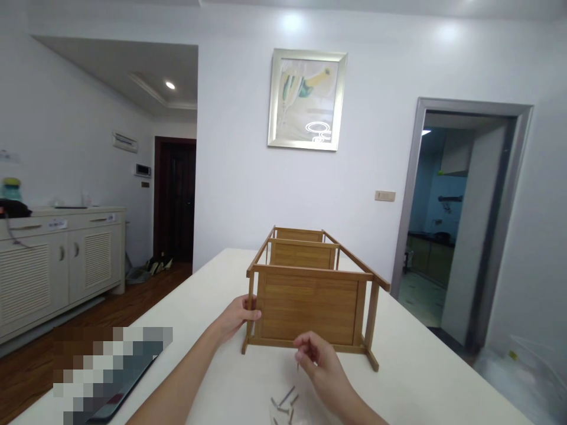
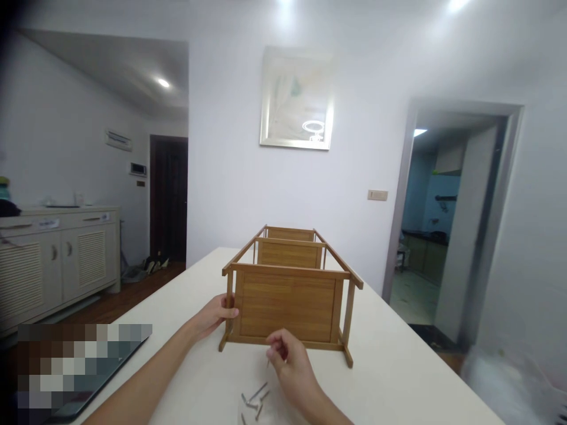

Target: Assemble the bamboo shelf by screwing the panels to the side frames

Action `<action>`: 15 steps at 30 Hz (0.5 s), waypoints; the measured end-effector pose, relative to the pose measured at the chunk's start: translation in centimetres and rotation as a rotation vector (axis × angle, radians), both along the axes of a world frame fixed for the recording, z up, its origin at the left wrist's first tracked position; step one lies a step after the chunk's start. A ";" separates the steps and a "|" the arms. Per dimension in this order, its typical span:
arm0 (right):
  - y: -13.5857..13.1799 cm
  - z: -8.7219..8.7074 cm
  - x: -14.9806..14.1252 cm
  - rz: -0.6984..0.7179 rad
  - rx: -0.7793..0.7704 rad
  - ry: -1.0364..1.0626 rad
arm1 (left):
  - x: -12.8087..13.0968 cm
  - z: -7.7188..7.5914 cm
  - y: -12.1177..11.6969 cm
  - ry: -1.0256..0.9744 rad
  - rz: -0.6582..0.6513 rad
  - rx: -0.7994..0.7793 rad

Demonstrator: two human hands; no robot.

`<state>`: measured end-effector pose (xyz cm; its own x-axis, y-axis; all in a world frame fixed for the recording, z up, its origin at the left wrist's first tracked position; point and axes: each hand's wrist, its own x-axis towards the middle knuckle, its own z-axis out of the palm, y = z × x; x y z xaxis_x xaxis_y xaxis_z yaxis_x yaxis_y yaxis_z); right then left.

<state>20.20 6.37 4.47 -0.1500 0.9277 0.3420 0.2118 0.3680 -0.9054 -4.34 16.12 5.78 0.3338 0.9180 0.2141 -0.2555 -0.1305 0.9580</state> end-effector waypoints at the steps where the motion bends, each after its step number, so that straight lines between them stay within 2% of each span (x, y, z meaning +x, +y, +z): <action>1: 0.4 0.1 0.1 -0.012 -0.004 0.047 | -0.1 0.3 0.0 0.006 -0.011 0.020; 4: 1.4 0.5 0.1 -0.035 -0.009 0.162 | -0.5 0.9 0.1 0.021 0.031 0.054; 8: 2.1 2.1 -0.6 -0.024 -0.059 0.255 | -0.9 1.1 0.1 -0.019 0.238 0.029; 11: 2.2 3.6 -1.9 0.000 -0.126 0.333 | -0.9 1.1 -0.7 -0.027 0.516 0.069; 14: 2.3 4.4 -3.9 0.053 -0.219 0.462 | 0.0 1.1 -2.8 0.069 0.840 0.250; 15: 2.4 4.4 -4.6 0.079 -0.258 0.512 | 0.5 1.1 -3.7 0.122 0.870 0.333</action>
